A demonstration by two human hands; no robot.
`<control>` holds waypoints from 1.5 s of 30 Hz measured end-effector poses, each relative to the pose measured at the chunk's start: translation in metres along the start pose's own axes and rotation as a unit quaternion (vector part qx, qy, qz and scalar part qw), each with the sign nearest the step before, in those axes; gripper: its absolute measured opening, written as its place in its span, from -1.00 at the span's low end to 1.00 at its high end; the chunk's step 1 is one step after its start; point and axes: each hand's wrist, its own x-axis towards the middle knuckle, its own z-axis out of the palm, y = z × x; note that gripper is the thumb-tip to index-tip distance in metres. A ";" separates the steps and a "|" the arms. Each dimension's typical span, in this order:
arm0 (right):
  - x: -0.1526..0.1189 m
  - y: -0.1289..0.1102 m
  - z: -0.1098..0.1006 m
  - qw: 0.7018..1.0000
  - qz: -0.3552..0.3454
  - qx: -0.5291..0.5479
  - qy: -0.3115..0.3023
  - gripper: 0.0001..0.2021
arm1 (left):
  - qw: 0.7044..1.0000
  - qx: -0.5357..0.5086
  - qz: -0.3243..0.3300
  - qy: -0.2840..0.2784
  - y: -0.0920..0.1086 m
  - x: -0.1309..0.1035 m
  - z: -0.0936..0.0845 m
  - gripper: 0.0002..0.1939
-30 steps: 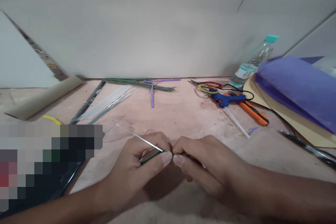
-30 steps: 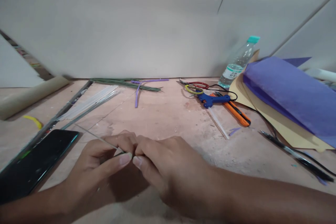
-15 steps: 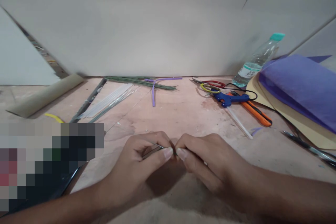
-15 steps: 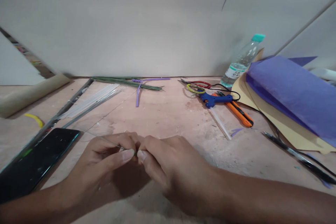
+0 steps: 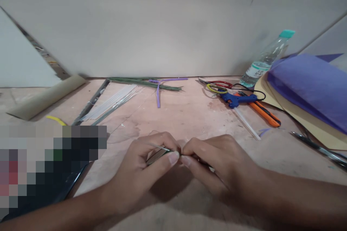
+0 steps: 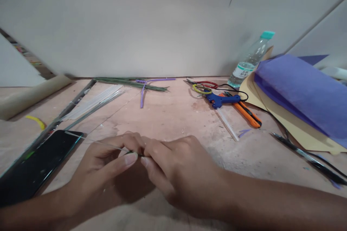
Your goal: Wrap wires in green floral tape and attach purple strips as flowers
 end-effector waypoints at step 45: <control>0.000 -0.007 -0.008 0.994 0.057 0.079 -0.043 -0.89 | 1.000 0.011 -0.005 -0.024 0.000 0.002 -0.002 -0.75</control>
